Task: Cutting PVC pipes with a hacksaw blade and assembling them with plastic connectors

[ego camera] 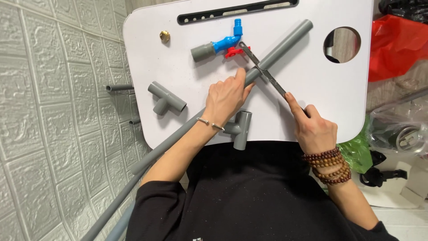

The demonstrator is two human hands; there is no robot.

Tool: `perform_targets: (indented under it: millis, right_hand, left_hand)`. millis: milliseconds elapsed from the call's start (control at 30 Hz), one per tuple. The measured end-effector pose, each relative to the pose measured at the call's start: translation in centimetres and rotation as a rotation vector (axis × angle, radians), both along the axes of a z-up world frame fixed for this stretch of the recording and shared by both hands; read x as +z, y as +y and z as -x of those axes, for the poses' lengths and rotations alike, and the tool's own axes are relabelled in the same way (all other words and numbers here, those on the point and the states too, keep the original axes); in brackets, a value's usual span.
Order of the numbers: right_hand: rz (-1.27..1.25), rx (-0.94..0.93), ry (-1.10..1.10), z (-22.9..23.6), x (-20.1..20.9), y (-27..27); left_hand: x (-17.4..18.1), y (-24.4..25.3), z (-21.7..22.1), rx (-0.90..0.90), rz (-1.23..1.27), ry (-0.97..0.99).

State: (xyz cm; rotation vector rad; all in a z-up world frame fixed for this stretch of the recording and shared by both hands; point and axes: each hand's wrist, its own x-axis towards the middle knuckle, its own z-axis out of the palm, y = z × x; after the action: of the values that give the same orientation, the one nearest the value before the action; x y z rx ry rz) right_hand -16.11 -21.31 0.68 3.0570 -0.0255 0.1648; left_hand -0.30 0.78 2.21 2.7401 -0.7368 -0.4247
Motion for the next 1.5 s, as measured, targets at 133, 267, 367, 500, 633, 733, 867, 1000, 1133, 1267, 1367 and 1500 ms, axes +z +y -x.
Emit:
perform_targets:
  millis: [133,267,367,500,633,733,867,1000,1133,1267,1367,1500]
  right_hand:
    - [0.01,0.007,-0.046,-2.2,-0.9,1.1]
    - [-0.031,0.01,-0.072,-3.9,-0.5,1.6]
    - [-0.026,0.0,-0.041,-1.1,-1.7,0.3]
    - [-0.001,-0.016,0.012,-0.1,0.1,0.2]
    - [-0.021,0.003,-0.064,-3.1,-0.7,1.4]
    - [-0.047,0.005,-0.086,-3.8,-0.7,1.8]
    - [-0.001,-0.019,-0.034,-0.5,-0.1,0.4]
    - [0.022,-0.031,-0.018,-1.3,-1.7,0.8]
    - [-0.015,0.002,-0.079,-4.4,-1.1,1.7]
    - [0.003,0.003,-0.054,-2.5,-1.3,0.5]
    - [-0.015,-0.014,0.011,-0.1,0.2,-0.4]
    - [-0.003,0.003,-0.043,-2.5,-1.6,0.6]
  left_hand:
    - [0.1,-0.2,0.3,-0.006,0.008,-0.007]
    - [-0.4,0.3,0.0,-0.003,0.035,0.028]
    - [-0.6,0.3,0.0,0.014,0.054,-0.006]
    - [-0.9,0.0,0.6,0.007,0.034,-0.056]
    - [-0.6,0.0,0.6,-0.004,0.06,-0.062]
    - [-0.5,0.2,0.3,-0.005,0.062,-0.057]
    - [-0.2,0.3,0.3,-0.001,0.075,-0.055]
    - [-0.9,-0.1,0.7,-0.012,0.068,-0.092]
    - [-0.4,0.1,0.6,-0.003,0.066,-0.064]
    - [-0.6,0.5,0.1,0.013,0.081,-0.04]
    - [-1.5,0.1,0.8,0.009,0.085,-0.108]
    - [-1.8,-0.2,1.3,-0.004,0.073,-0.124]
